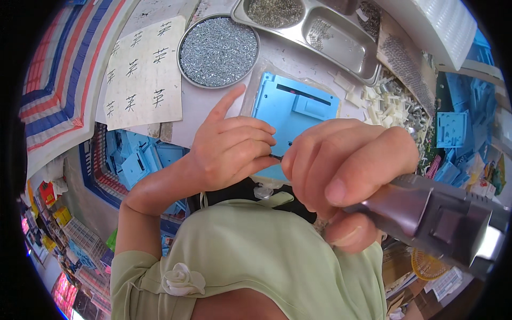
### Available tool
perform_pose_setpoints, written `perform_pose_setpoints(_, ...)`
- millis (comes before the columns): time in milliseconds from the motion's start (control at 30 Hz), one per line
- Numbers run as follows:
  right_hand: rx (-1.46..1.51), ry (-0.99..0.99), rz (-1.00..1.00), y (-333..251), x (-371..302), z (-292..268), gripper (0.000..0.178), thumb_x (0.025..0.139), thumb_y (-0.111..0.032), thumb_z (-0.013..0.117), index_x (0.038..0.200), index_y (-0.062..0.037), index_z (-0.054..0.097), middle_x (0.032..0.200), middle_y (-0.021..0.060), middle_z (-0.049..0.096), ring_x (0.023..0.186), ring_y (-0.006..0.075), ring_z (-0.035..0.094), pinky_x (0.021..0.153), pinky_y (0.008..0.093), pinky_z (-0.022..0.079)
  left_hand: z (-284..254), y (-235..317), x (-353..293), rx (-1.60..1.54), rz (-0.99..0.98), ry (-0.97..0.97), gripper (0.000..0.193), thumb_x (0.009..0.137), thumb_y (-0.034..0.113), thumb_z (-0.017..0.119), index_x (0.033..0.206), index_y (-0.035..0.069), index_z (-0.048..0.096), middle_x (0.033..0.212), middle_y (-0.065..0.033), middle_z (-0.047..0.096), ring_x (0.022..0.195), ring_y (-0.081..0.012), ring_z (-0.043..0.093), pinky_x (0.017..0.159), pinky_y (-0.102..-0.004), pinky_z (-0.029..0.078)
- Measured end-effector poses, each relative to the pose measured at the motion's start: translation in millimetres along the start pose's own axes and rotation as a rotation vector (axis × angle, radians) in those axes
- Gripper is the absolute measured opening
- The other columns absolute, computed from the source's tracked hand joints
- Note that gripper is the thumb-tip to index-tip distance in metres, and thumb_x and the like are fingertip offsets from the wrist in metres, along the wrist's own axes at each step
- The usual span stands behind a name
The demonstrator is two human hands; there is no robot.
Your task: Assembling, soldering, and screwing components into a blue plastic electronic device casing.
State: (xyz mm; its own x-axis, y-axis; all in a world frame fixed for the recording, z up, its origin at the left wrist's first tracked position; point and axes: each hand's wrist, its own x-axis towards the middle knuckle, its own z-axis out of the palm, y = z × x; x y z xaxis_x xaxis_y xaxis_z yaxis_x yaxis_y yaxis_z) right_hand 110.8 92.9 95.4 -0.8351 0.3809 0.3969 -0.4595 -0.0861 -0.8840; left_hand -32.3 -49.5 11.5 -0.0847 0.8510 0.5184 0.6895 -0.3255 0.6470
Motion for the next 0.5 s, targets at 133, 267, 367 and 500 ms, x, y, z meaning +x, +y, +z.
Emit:
perform_pose_setpoints(133,-0.111,0.013,-0.122,12.3,20.2,-14.2,0.017,0.102,-0.029,0.056,0.111,-0.015,0.054,0.065,-0.0059,0.053,0.054,0.0093,0.049,0.055,0.0285,0.041,-20.6,-18.2,2.8,-0.042,-0.201,0.196,0.014,0.082,0.014,0.079,0.084,0.008,0.067,0.086,-0.0068,0.07,0.084,-0.0247,0.068,0.091,-0.046,0.05)
perform_pose_setpoints(267,-0.084,-0.001,-0.169,48.7,48.3,-24.8,0.017,0.103,-0.023,0.051,0.116,-0.011,0.053,0.066,-0.0023,0.046,0.056,0.0114,0.045,0.057,0.0307,0.038,-8.7,-18.9,-11.3,0.076,-0.201,0.138,0.021,0.08,0.017,0.082,0.083,0.008,0.063,0.074,-0.0064,0.06,0.071,-0.0272,0.062,0.064,-0.0415,0.046)
perform_pose_setpoints(367,-0.102,0.004,-0.151,59.4,54.8,-25.7,0.017,0.103,-0.022,0.051,0.114,-0.0092,0.053,0.066,-0.001,0.045,0.056,0.0119,0.044,0.058,0.0309,0.038,-2.0,-19.5,-13.0,0.028,-0.123,0.1,0.027,0.079,0.017,0.081,0.073,0.008,0.056,0.068,-0.0099,0.052,0.062,-0.0311,0.052,0.06,-0.0448,0.04)
perform_pose_setpoints(500,-0.014,0.11,-0.176,79.2,54.5,-21.9,0.02,0.094,-0.006,0.064,0.104,-0.0008,0.047,0.066,0.0081,0.054,0.05,0.0114,0.047,0.048,0.0275,0.042,3.1,-13.3,-8.9,0.033,-0.037,0.049,0.028,0.077,0.02,0.08,0.075,0.01,0.055,0.084,-0.0061,0.062,0.081,-0.0252,0.063,0.078,-0.0446,0.044)
